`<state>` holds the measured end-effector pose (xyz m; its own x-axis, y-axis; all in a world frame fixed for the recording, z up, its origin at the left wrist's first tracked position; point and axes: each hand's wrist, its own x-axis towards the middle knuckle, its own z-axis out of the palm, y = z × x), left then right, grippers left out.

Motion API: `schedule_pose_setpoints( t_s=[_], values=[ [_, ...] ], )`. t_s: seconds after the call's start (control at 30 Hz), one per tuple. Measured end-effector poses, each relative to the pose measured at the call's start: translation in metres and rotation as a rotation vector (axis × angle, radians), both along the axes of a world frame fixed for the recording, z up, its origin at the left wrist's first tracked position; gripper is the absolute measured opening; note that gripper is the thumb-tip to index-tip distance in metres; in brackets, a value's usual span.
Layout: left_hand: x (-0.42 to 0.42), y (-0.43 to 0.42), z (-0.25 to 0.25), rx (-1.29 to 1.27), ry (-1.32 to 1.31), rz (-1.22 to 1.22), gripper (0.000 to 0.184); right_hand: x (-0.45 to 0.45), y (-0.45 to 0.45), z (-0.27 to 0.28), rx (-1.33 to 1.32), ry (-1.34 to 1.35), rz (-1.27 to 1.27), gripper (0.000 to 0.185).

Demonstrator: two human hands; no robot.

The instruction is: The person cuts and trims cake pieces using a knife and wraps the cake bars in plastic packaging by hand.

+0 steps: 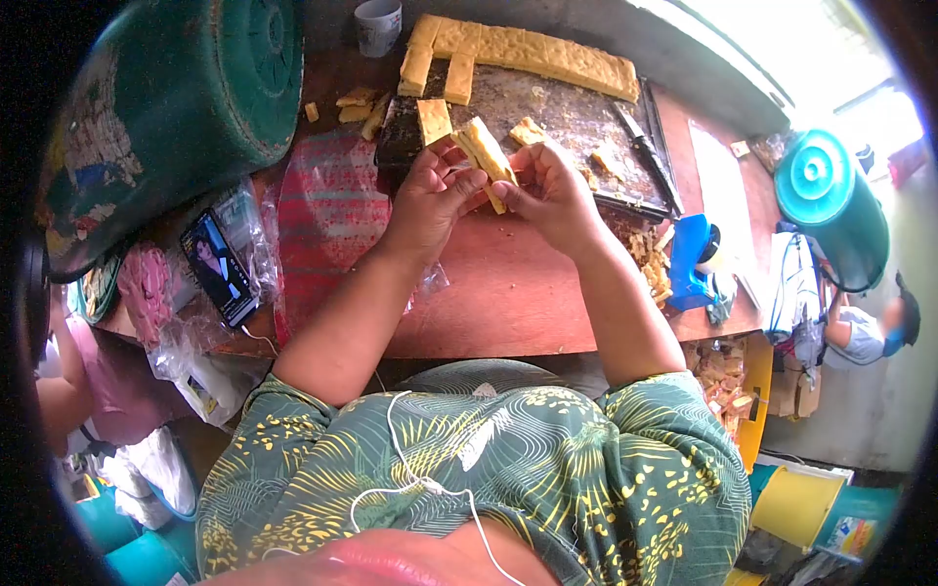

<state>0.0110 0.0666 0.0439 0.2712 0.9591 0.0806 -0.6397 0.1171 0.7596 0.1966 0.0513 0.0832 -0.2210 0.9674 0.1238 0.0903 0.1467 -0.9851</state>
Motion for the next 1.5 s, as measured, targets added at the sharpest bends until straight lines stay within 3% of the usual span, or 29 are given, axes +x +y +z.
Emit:
schedule_pose_setpoints(
  t_s=[0.23, 0.7, 0.93, 1.1, 1.5],
  values=[
    [0.003, -0.001, -0.001, 0.037, 0.023, 0.028, 0.067, 0.004, 0.002, -0.012, -0.042, -0.045, -0.012, 0.031],
    [0.005, -0.005, -0.008, 0.309, 0.231, 0.071, 0.066, 0.000, -0.007, -0.013, -0.013, 0.150, 0.082, 0.037],
    [0.008, -0.005, -0.012, 0.298, 0.200, 0.106, 0.072, 0.000, -0.005, -0.025, 0.122, 0.265, 0.120, 0.036],
    [0.005, -0.003, -0.012, 0.328, 0.375, 0.144, 0.072, -0.001, -0.007, -0.021, 0.067, 0.193, 0.095, 0.033],
    [0.003, -0.004, -0.008, 0.260, 0.330, 0.069, 0.069, -0.002, -0.006, -0.031, 0.082, 0.228, 0.135, 0.029]
  ],
)
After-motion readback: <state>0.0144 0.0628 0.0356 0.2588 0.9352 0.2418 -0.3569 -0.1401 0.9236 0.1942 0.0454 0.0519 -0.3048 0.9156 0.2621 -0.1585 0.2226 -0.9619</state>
